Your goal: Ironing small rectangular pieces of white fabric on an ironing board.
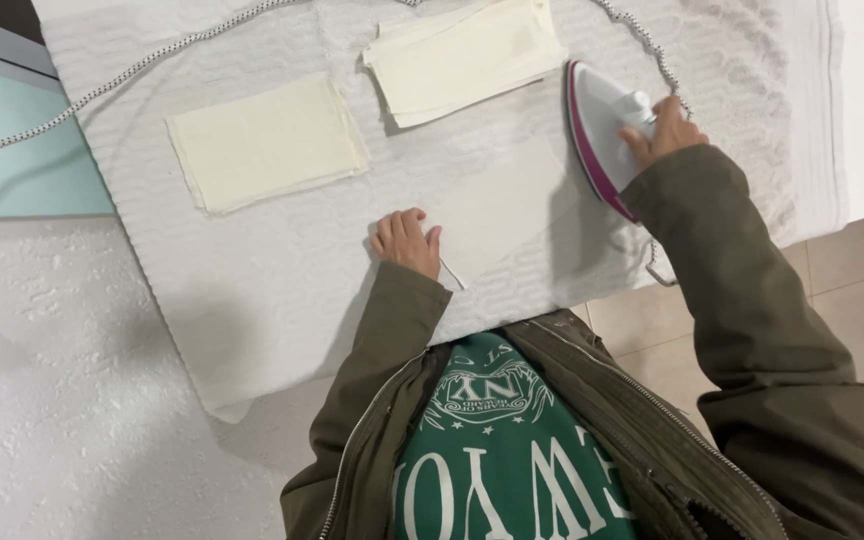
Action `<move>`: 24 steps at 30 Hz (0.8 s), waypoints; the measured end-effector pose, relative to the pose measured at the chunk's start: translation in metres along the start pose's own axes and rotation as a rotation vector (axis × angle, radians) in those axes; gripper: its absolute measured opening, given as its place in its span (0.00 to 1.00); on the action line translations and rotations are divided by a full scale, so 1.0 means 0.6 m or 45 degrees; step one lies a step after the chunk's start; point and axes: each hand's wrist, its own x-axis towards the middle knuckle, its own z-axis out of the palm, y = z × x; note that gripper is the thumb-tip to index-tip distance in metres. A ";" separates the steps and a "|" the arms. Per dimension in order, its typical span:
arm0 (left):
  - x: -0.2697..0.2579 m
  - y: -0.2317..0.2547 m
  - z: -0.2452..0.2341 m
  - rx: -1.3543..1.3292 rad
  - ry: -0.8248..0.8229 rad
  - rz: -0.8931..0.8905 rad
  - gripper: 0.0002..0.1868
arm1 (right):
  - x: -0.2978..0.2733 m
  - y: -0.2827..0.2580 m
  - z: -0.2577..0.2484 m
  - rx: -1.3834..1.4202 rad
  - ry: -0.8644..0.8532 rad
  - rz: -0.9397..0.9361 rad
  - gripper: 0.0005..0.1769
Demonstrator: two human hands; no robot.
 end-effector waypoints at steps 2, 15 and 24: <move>0.000 0.000 0.002 0.026 -0.064 -0.027 0.16 | -0.037 -0.064 -0.033 -0.005 0.262 -0.257 0.31; -0.031 0.003 0.028 -0.741 -0.067 -0.213 0.18 | 0.015 -0.185 0.111 -0.677 -0.504 -1.224 0.19; 0.016 -0.021 -0.105 -1.261 -0.566 -0.630 0.30 | -0.067 -0.121 0.033 0.090 -1.017 -0.312 0.17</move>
